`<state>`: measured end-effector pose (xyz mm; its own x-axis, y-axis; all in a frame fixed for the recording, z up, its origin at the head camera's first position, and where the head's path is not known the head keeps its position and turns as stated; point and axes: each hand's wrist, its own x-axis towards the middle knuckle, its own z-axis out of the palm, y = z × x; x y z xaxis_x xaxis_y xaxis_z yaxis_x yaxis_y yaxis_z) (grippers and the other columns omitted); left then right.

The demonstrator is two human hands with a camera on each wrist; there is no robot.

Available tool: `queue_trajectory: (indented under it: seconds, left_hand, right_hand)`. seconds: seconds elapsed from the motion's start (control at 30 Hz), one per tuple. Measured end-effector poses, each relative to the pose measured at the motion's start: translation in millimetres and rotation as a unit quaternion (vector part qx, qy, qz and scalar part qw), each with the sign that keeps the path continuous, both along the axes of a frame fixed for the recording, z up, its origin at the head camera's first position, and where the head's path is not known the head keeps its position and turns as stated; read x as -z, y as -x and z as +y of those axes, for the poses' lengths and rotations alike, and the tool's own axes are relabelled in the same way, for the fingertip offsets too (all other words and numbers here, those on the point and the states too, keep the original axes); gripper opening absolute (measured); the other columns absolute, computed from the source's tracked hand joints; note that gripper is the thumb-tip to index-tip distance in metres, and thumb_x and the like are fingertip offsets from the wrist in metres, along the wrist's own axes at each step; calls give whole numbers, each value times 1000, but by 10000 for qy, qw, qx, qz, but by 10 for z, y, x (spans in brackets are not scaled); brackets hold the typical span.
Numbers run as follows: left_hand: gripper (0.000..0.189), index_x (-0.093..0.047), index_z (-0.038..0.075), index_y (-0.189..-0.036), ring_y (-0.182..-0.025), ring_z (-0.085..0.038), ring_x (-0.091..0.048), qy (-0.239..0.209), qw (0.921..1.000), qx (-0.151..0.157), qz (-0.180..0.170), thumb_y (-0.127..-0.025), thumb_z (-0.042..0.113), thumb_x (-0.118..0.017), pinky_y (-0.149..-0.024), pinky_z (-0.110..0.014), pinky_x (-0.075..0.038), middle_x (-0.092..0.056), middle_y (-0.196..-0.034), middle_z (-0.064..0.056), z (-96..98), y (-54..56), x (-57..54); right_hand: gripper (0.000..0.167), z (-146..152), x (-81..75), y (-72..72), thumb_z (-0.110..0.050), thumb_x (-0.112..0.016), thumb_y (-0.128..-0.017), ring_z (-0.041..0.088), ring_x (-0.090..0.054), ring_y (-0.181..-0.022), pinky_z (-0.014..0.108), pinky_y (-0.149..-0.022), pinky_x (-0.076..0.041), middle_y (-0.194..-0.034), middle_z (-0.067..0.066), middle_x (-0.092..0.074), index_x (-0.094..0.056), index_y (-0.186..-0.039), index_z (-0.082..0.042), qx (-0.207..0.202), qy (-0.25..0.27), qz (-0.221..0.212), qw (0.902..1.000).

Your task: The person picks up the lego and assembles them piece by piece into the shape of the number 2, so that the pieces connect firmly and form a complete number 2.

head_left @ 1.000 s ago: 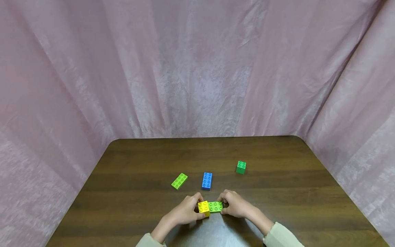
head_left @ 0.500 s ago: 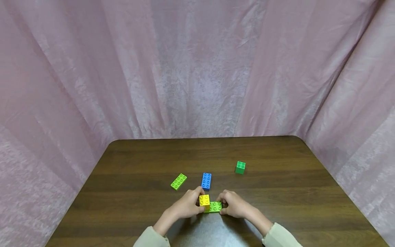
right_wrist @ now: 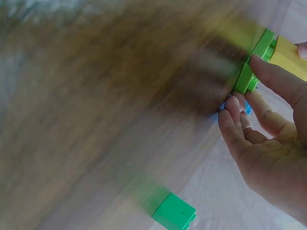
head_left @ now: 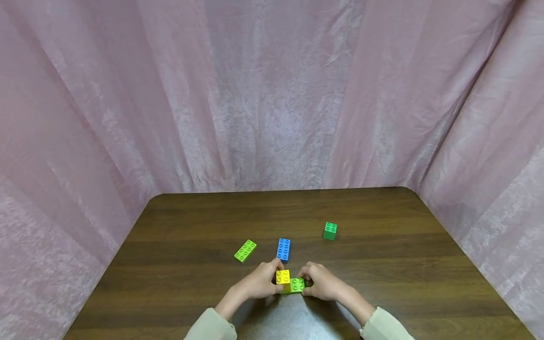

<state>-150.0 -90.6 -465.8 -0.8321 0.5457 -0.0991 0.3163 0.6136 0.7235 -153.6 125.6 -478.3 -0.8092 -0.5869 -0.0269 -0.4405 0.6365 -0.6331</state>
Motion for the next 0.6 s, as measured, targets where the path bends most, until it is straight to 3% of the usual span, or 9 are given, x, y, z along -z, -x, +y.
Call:
queue_trajectory:
  seconds: [0.23,0.6]
  left_hand:
    - [31,-53,2,-104,-68,-6,-47,-53,10000,-8,-66,-79,4,-71,-60,-17,-41,-60,-83,-4,8,-12,-16]
    - [28,-54,3,-104,-69,-5,-47,-128,9997,90,199,-82,2,-71,-62,-17,-42,-62,-83,-4,12,-24,22]
  right_hand:
    - [27,23,26,12,-3,-81,-71,9,-44,-74,21,-64,-37,-80,1,-54,-71,-96,-1,5,56,-20,10000]
    - [26,15,36,2,-3,-81,-72,9,-44,-74,21,-64,-36,-80,1,-54,-71,-96,-1,14,95,-21,10000]
